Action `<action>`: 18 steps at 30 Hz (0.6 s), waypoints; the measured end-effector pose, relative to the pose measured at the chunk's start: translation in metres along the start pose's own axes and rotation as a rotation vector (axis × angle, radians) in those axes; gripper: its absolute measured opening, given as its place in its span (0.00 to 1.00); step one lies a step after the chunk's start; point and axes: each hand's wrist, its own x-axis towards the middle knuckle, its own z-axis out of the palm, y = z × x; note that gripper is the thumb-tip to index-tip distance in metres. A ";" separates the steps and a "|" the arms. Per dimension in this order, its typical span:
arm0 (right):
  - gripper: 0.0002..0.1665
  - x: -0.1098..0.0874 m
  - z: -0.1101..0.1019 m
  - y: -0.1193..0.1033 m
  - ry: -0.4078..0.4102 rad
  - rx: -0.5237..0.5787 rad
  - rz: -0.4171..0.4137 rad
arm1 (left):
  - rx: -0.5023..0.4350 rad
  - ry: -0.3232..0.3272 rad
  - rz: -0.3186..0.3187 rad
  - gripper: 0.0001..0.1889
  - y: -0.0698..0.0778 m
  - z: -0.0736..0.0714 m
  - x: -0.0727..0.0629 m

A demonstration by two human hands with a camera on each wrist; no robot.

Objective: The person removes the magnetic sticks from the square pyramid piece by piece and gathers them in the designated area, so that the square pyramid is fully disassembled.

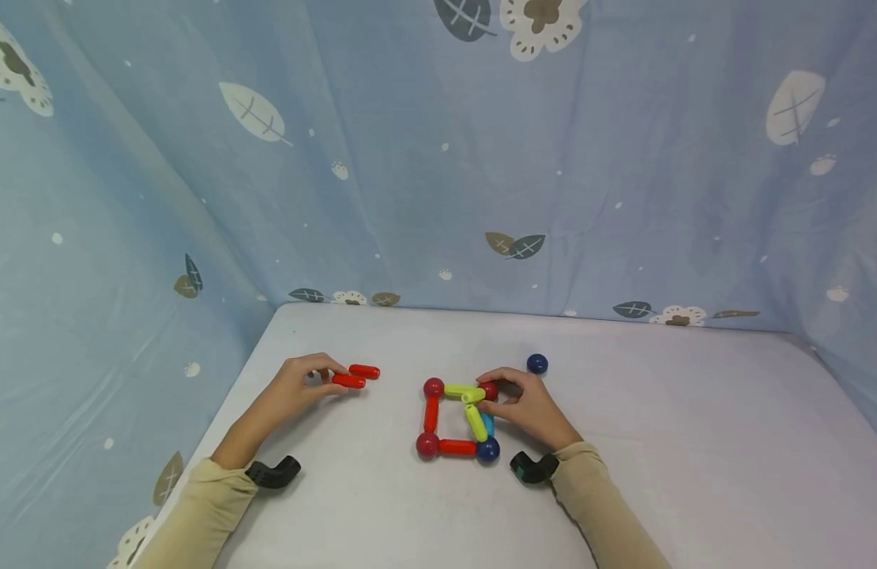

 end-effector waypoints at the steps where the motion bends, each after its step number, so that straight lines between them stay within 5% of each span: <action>1: 0.22 0.000 0.000 0.000 0.002 -0.002 0.000 | -0.008 -0.010 -0.016 0.13 -0.002 0.000 0.000; 6: 0.22 0.000 -0.002 0.001 0.004 -0.007 -0.003 | -0.001 -0.027 -0.065 0.13 -0.010 0.000 -0.001; 18: 0.22 0.000 -0.002 0.002 0.007 -0.020 0.013 | 0.016 0.000 -0.024 0.12 -0.022 0.005 0.000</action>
